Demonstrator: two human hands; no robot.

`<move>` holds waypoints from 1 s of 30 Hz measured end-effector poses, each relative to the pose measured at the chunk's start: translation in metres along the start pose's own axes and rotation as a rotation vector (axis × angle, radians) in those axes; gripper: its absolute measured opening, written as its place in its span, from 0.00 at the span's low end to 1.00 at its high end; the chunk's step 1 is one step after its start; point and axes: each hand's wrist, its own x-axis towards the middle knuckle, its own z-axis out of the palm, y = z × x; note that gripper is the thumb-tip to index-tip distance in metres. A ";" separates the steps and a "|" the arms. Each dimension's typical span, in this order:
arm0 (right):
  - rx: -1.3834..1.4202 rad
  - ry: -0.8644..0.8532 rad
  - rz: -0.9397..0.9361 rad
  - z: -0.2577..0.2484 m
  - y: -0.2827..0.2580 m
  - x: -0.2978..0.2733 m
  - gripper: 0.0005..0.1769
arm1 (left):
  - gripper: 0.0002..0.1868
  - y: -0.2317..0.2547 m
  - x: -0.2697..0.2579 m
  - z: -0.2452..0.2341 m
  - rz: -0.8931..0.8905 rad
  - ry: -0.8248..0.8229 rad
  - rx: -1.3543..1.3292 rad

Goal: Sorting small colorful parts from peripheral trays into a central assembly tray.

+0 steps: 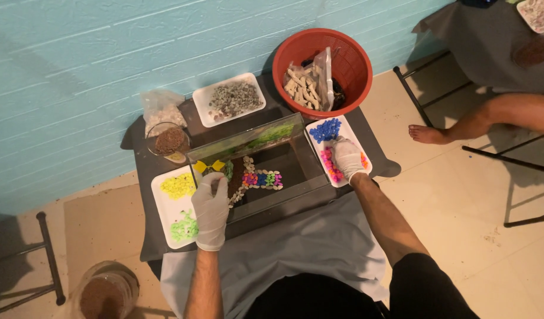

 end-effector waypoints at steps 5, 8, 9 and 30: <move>-0.002 -0.003 -0.010 -0.005 -0.001 -0.003 0.13 | 0.04 -0.003 0.001 0.000 0.004 -0.005 -0.003; 0.048 -0.054 0.013 -0.012 -0.011 -0.019 0.13 | 0.03 -0.008 0.002 0.001 0.029 -0.003 0.008; 0.094 -0.093 0.032 -0.013 -0.017 -0.027 0.13 | 0.03 -0.010 0.001 0.000 0.033 -0.003 0.014; 0.454 -0.012 -0.046 -0.043 -0.003 0.011 0.06 | 0.03 -0.003 -0.001 0.000 -0.006 -0.008 -0.006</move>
